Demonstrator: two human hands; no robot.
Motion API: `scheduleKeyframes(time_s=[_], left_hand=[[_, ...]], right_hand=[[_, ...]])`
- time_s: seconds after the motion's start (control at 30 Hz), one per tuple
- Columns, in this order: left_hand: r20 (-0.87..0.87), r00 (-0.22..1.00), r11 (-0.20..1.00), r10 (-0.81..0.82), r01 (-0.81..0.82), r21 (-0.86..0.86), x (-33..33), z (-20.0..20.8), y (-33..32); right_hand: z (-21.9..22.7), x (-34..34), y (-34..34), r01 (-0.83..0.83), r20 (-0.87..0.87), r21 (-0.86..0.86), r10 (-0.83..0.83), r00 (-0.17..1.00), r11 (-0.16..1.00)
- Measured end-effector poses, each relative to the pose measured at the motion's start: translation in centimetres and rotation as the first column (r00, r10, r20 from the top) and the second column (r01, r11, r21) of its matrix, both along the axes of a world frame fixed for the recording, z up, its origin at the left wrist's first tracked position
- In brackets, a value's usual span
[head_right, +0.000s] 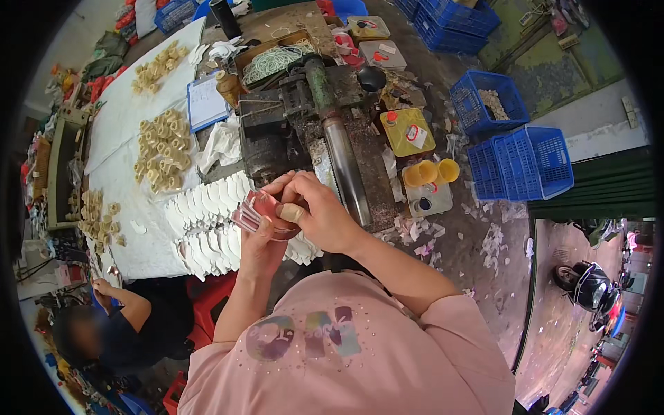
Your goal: The recorder is applying adhesive or treating the edges of shoe insoles using a specialized industrial machine with a rotating roller.
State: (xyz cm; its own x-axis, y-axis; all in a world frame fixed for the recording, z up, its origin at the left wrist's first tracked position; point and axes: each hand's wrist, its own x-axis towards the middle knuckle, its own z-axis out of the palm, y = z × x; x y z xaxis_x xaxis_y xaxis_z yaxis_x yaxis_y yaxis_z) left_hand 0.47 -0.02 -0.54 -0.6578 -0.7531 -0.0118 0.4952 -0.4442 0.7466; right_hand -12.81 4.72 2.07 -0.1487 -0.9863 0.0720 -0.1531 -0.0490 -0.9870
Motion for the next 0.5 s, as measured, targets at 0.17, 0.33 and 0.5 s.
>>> scheduleKeyframes(time_s=[0.17,0.33,0.5], left_hand=[[-0.034,0.999,0.995,0.004,-0.001,0.099,0.3,0.1,0.3],[0.013,1.000,0.993,0.023,-0.024,0.115,-0.7,1.0,1.1],[0.056,0.998,0.999,-0.022,0.020,0.043,-0.6,0.5,0.8]], right_hand=[[-0.4,0.3,0.6,0.142,0.230,-0.057,-0.125,0.965,0.988],[-0.2,-0.2,0.3,0.095,0.038,-0.025,-0.094,0.995,0.995],[-0.6,0.2,0.2,0.125,-0.199,-0.061,-0.134,0.971,0.990]])
